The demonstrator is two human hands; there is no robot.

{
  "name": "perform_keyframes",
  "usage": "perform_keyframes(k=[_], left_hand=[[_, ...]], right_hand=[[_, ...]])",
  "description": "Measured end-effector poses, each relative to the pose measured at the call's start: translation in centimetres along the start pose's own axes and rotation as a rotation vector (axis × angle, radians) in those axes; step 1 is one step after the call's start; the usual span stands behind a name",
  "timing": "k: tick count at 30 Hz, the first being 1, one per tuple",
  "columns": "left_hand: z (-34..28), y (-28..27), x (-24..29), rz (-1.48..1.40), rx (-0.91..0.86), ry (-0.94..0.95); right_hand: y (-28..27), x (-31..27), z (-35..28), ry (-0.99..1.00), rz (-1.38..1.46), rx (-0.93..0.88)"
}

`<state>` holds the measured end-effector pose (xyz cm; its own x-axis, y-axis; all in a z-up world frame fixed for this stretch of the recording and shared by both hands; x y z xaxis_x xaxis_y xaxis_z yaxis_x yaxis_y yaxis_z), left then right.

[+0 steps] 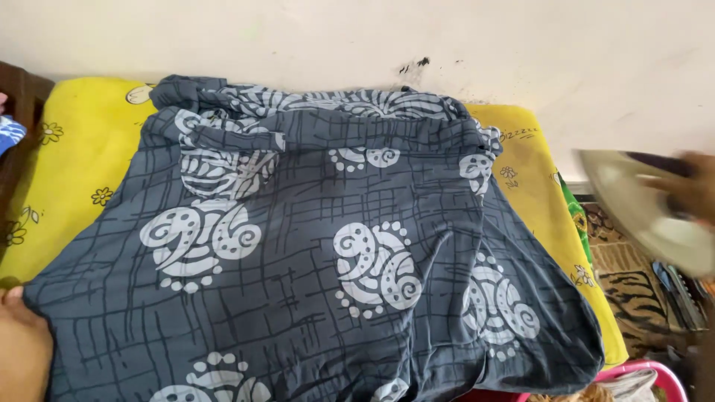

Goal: The person irons a dark blue patterned garment on a yellow ironing board. They use a white electric iron to smooth the fabric, frequently adjusting the garment's position and flipping it over to iron different sections.

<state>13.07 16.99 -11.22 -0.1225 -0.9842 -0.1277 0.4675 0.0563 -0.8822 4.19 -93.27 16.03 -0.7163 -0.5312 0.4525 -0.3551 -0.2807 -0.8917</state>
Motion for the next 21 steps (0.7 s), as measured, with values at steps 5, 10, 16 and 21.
perform_keyframes(k=[5, 10, 16, 21], left_hand=[[3.0, -5.0, 2.3, 0.127, -0.064, 0.074], [7.6, -8.7, 6.7, 0.216, -0.301, 0.007], [18.4, -10.5, 16.7, -0.391, -0.298, -0.011], [21.0, -8.2, 21.4, -0.498, -0.510, -0.012]], right_hand=[[-2.1, -10.4, -1.0, -0.056, 0.179, 0.016], [-5.5, -15.9, -1.8, -0.199, 0.083, 0.138], [-1.5, -21.8, -6.8, -0.260, 0.269, 0.256], [6.1, -22.3, -5.8, -0.231, 0.516, 0.054]])
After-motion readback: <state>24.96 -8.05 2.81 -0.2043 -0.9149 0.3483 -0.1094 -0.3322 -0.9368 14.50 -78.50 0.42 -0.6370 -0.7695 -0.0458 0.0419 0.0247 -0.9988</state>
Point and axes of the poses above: each hand's wrist, its own z-axis towards the middle knuckle, its own y-axis out of the palm, x = y × z, the point moved 8 cm from there along z, towards the middle knuckle, and after that the axes turned 15 degrees about y, right-handed, at the moved point
